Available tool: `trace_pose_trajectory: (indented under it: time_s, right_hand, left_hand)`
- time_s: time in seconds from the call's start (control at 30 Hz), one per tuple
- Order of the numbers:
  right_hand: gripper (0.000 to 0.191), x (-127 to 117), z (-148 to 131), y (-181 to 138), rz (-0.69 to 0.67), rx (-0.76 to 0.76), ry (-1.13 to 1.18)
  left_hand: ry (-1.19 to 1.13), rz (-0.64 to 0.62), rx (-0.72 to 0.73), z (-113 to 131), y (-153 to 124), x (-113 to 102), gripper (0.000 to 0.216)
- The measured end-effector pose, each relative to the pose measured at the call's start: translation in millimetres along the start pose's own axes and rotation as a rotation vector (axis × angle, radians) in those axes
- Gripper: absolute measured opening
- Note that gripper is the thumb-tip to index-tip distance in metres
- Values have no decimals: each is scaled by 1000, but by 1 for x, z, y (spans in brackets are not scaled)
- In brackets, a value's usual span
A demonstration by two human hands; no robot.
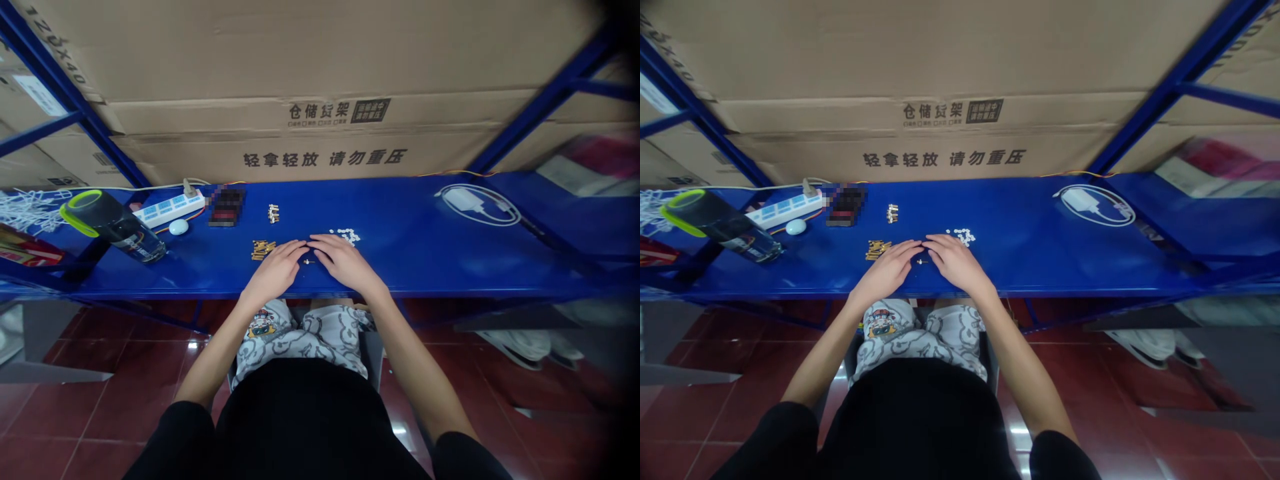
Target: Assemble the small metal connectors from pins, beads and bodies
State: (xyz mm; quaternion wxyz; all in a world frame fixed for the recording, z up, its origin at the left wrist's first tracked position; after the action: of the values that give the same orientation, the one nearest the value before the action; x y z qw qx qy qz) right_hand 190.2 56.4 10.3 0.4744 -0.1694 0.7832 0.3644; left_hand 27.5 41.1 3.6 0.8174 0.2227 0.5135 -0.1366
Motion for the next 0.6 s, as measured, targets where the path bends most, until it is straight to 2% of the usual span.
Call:
trace_pose_trajectory:
  time_s: [0.47,0.6]
  right_hand:
    - [41,0,-2,0,3,-24,-22]
    - [39,-4,-4,-1,70,-13,-181]
  left_hand:
    - [1,3,-13,0,1,1,46]
    - [-19,4,-9,0,0,0,48]
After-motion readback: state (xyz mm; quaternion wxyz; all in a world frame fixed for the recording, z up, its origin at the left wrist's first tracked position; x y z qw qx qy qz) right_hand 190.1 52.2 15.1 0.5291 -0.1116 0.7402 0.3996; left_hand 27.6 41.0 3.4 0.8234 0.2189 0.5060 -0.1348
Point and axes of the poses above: each hand's wrist, its own y-axis towards the middle knuckle, its own x-axis out of the palm, z = x × y, the point moved 5 cm from there along y, towards the middle knuckle, and after that the axes turned 10 degrees about -x, right-handed, at the moved point
